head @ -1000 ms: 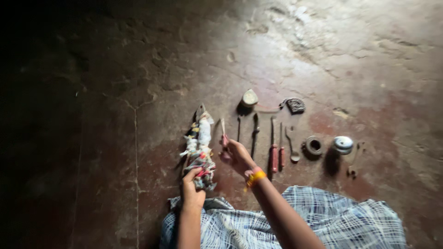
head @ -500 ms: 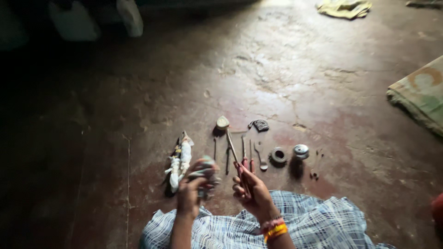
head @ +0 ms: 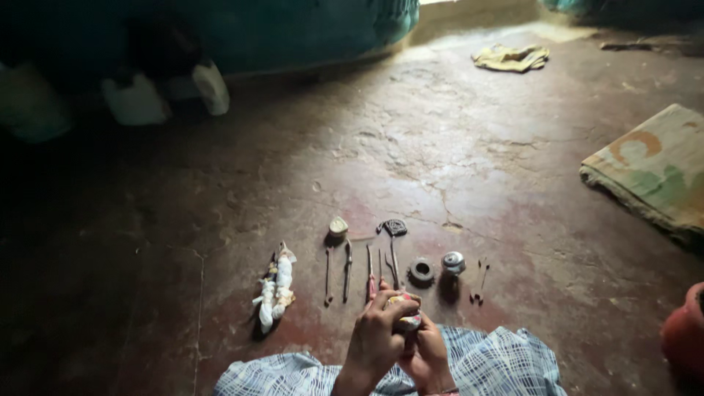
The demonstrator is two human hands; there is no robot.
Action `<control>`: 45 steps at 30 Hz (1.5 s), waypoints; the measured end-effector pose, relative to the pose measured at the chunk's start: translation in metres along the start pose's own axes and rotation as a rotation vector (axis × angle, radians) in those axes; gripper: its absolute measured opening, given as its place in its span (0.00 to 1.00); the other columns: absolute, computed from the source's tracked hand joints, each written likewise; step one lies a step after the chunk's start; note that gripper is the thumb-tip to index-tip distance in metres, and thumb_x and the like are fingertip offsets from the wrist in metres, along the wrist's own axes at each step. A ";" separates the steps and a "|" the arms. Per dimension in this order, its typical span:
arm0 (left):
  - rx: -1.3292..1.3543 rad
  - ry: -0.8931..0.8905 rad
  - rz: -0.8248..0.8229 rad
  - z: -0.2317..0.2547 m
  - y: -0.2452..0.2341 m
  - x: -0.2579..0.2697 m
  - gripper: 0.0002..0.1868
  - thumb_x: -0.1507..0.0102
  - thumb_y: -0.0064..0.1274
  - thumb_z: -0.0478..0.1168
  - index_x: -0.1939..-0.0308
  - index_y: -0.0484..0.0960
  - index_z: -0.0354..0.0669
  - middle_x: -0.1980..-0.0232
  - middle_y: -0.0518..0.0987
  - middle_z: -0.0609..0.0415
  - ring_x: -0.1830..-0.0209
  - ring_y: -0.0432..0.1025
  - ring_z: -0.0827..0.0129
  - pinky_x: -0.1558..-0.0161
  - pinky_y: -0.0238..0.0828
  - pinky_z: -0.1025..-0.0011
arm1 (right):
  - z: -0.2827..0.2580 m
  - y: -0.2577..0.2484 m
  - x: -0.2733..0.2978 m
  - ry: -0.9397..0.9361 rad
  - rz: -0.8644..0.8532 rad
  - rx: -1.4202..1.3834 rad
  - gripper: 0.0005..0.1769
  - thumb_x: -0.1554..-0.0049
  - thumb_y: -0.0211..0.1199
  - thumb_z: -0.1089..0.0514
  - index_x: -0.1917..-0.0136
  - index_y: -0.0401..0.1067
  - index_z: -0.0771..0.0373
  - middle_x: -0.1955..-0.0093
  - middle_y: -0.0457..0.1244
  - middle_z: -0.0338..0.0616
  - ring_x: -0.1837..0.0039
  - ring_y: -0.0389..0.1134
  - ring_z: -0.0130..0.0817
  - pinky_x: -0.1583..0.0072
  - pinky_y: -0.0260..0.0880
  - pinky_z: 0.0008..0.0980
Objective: The person sits on the floor and wipes various metal tools, including screwdrivers and wrenches, with a cloth. They handle each tool individually, cleaning it before placing it back on the floor among the other items.
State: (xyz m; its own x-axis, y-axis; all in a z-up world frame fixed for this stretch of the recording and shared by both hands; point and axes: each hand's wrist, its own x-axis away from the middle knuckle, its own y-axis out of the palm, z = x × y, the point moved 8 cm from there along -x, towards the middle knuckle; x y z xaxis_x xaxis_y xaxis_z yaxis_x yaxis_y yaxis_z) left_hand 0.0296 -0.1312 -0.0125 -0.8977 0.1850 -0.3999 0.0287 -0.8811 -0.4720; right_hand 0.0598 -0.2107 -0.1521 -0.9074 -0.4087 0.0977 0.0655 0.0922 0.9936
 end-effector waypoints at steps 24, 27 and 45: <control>0.054 -0.094 -0.213 -0.011 0.022 0.004 0.32 0.50 0.47 0.24 0.43 0.83 0.46 0.44 0.83 0.46 0.44 0.76 0.53 0.37 0.70 0.59 | -0.024 0.031 0.005 -0.060 0.066 0.042 0.27 0.35 0.45 0.48 0.29 0.64 0.65 0.33 0.67 0.57 0.30 0.67 0.45 0.29 0.59 0.49; 0.223 -0.125 -0.441 -0.013 0.032 0.027 0.27 0.46 0.52 0.27 0.43 0.84 0.46 0.44 0.83 0.47 0.44 0.78 0.57 0.39 0.71 0.63 | -0.034 0.029 0.005 -0.099 0.001 -0.019 0.27 0.36 0.49 0.45 0.29 0.62 0.61 0.31 0.66 0.51 0.29 0.66 0.45 0.29 0.57 0.60; -0.113 -0.069 -0.051 0.032 -0.012 -0.019 0.30 0.55 0.52 0.25 0.48 0.85 0.47 0.44 0.78 0.47 0.45 0.72 0.50 0.41 0.72 0.60 | -0.022 0.017 0.014 -0.098 -0.050 0.034 0.21 0.32 0.45 0.51 0.35 0.70 0.63 0.40 0.68 0.52 0.39 0.70 0.43 0.39 0.74 0.47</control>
State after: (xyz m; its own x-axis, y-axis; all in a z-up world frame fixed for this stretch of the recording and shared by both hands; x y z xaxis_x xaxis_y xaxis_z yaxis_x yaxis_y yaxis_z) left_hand 0.0324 -0.1380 0.0260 -0.9274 0.1938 -0.3199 0.0287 -0.8159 -0.5775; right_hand 0.0577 -0.2346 -0.1323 -0.9454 -0.3233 0.0401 0.0060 0.1056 0.9944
